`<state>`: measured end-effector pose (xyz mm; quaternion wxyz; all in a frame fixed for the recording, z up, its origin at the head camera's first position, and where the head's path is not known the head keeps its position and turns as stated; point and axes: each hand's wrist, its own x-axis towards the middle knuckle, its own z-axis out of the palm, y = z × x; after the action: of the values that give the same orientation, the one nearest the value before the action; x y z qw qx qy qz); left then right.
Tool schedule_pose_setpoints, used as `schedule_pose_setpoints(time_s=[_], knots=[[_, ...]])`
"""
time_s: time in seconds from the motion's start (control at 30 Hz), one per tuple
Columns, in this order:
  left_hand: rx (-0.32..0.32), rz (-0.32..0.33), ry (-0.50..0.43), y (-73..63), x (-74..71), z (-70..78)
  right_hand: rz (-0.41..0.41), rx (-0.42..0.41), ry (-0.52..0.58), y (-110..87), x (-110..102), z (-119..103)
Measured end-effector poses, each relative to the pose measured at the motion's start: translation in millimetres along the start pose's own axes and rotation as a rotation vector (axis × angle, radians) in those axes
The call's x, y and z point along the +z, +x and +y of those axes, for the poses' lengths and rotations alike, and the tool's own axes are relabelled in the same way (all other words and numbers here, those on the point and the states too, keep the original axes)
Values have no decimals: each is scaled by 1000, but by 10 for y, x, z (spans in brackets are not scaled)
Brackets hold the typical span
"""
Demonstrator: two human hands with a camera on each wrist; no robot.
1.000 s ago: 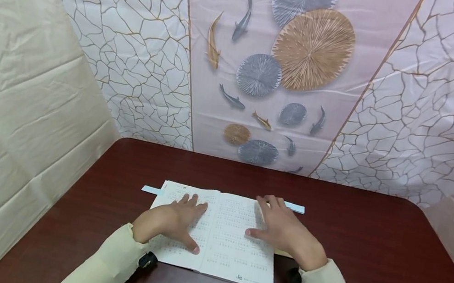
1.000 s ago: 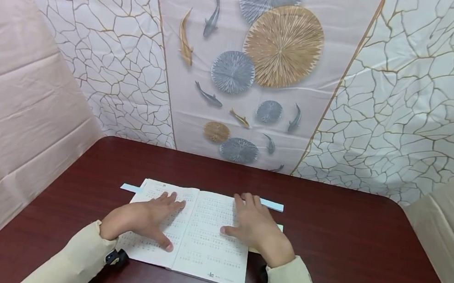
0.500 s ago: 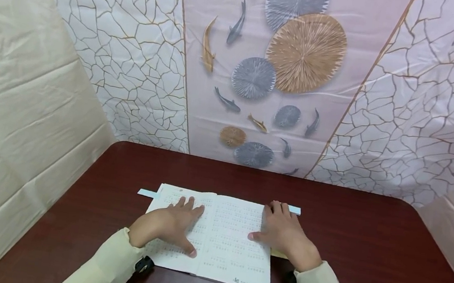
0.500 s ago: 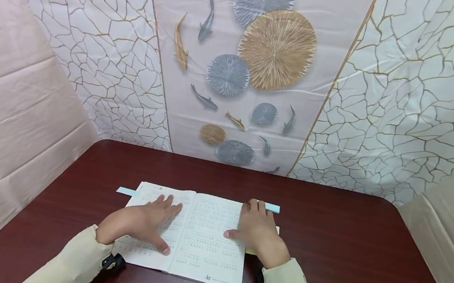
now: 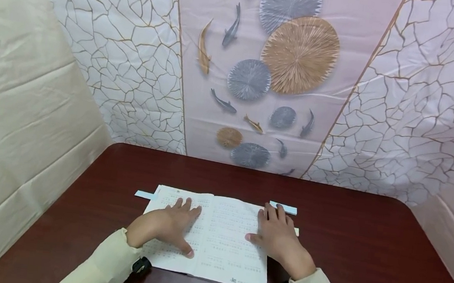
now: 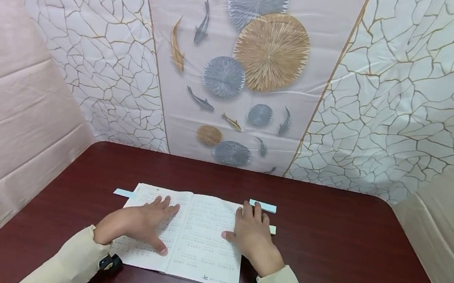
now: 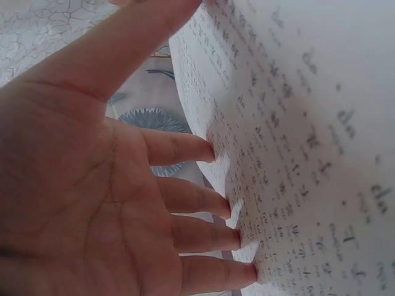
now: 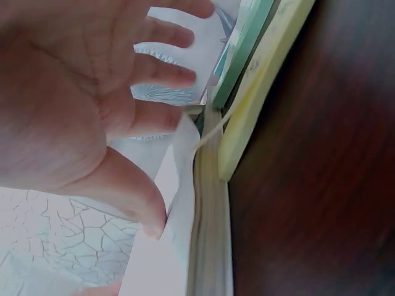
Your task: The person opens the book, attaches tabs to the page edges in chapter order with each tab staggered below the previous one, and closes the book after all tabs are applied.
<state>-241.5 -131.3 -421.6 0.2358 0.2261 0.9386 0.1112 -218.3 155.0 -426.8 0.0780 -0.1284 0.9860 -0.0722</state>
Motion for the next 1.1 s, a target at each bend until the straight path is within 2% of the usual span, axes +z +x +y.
schedule_pose_setpoints(time_s=[0.13,0.2,0.37,0.47,0.6,0.67,0.73,0.83,0.9,0.93,0.97,1.03,1.1], knots=[[-1,-2,-36,-32,4,-25,28,34,41,-2,15,-61],[-12,10,-52,-53,1,-15,42,60,139,-14,10,-78],[2,92,-34,-91,28,75,118,74,506,-82,-24,-51],[73,137,-15,-111,70,124,185,36,719,-142,-40,-54],[179,153,-19,-148,109,147,254,-13,1077,-217,-14,-141],[221,158,-6,-162,118,142,255,-24,1246,-237,26,-213],[255,153,25,-167,132,127,220,-29,1343,-242,79,-290],[301,137,80,-163,166,98,181,-34,1246,-241,170,-383],[332,140,100,-157,186,76,152,-64,1116,-238,220,-423],[346,153,82,-151,193,61,152,-85,1042,-239,242,-438],[357,168,46,-143,194,47,153,-111,971,-242,260,-449],[394,213,-45,-127,186,6,129,-178,898,-249,283,-468],[409,224,-236,-113,155,-31,112,-229,827,-262,298,-484]])
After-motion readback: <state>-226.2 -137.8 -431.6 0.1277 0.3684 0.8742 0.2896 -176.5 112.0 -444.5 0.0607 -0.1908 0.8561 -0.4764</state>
